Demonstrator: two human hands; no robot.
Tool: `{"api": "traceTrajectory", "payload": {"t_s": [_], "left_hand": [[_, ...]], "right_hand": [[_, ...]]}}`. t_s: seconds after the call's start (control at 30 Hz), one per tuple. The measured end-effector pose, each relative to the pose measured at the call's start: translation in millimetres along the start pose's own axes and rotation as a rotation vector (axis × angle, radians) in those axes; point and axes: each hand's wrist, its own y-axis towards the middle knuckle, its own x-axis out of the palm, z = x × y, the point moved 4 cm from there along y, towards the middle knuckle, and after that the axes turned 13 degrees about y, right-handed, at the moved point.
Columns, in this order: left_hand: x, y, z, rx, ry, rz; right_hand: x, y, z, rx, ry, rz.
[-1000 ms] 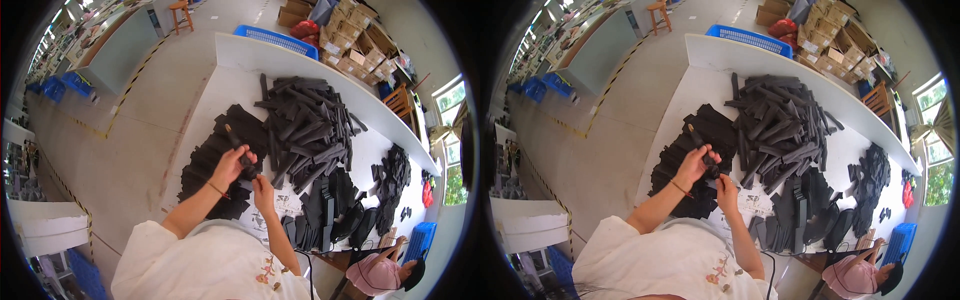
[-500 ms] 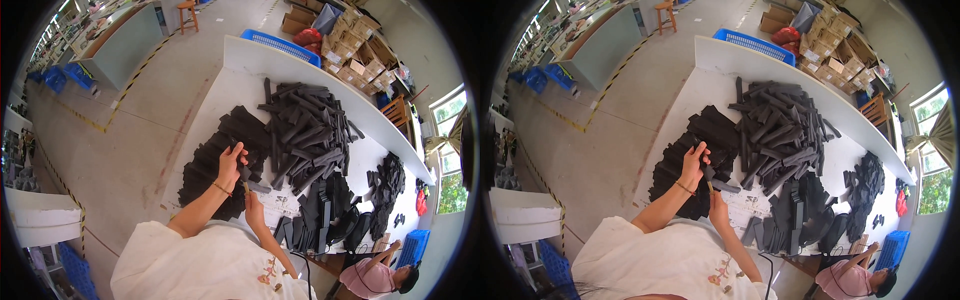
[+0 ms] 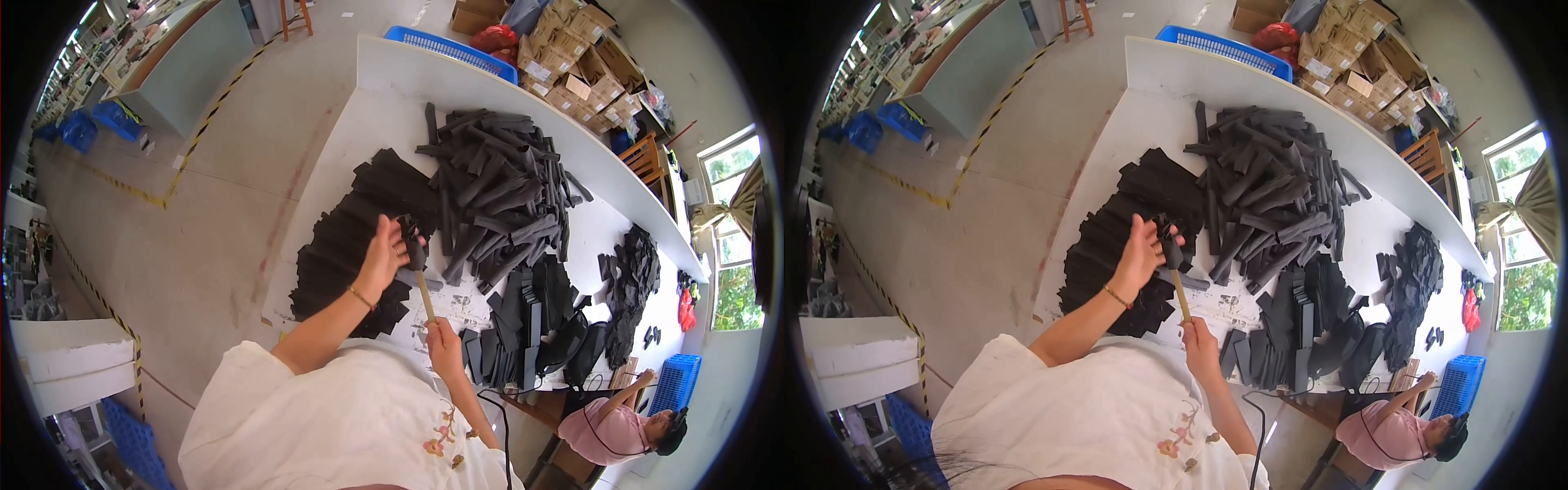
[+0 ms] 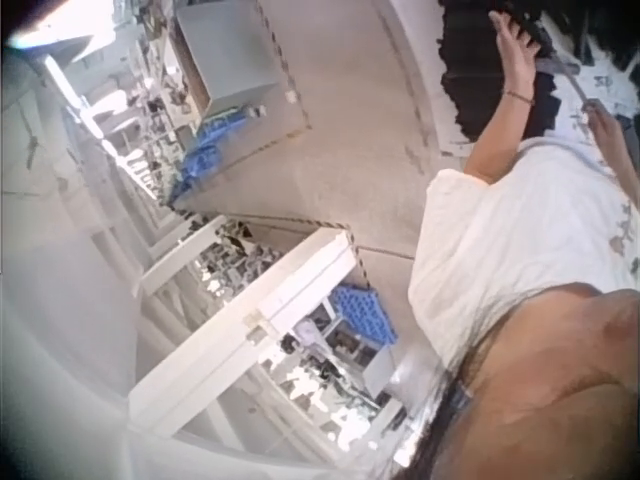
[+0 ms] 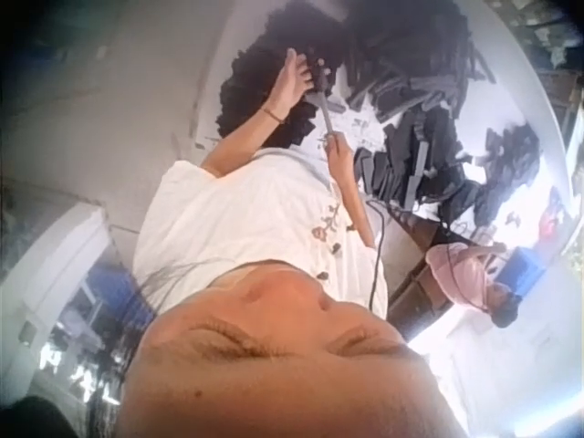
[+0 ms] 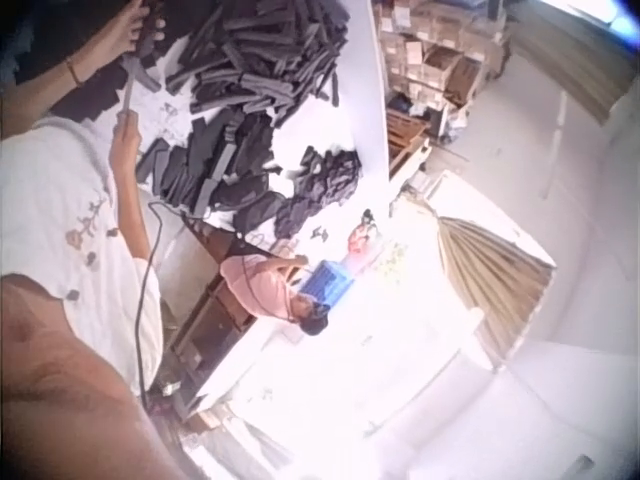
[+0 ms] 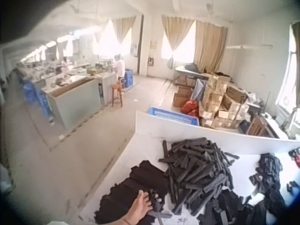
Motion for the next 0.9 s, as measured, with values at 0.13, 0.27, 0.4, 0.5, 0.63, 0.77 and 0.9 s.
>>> {"api": "traceTrajectory", "payload": {"t_s": [0.13,0.27,0.4,0.5,0.63,0.77,0.9], "left_hand": [[8.5,-9.7,0.2,-0.073,0.070,-0.082],[-4.2,-2.7,4.5,-0.029,0.036,0.088],[8.4,-5.3,0.8,-0.068,0.045,-0.023],[30.6,-12.4,12.6,-0.071,0.020,-0.249],[32.1,-18.8,6.8,-0.082,-0.147,-0.323],[30.6,-30.2,0.4,0.002,0.120,-0.093],[18.7,-31.7,4.3,0.050,0.274,0.138]], "right_hand": [[13.3,-2.8,23.3,-0.014,-0.052,-0.044],[17.7,-25.5,2.4,-0.116,-0.279,-0.067],[11.4,-33.9,7.4,0.211,0.172,-0.114],[11.6,-34.9,-3.0,0.403,0.731,-0.201],[21.4,-26.1,-13.6,0.412,0.830,-0.242],[25.5,-15.2,1.4,-0.015,0.147,0.001],[30.2,-16.6,-4.8,-0.142,-0.622,0.122]]}}
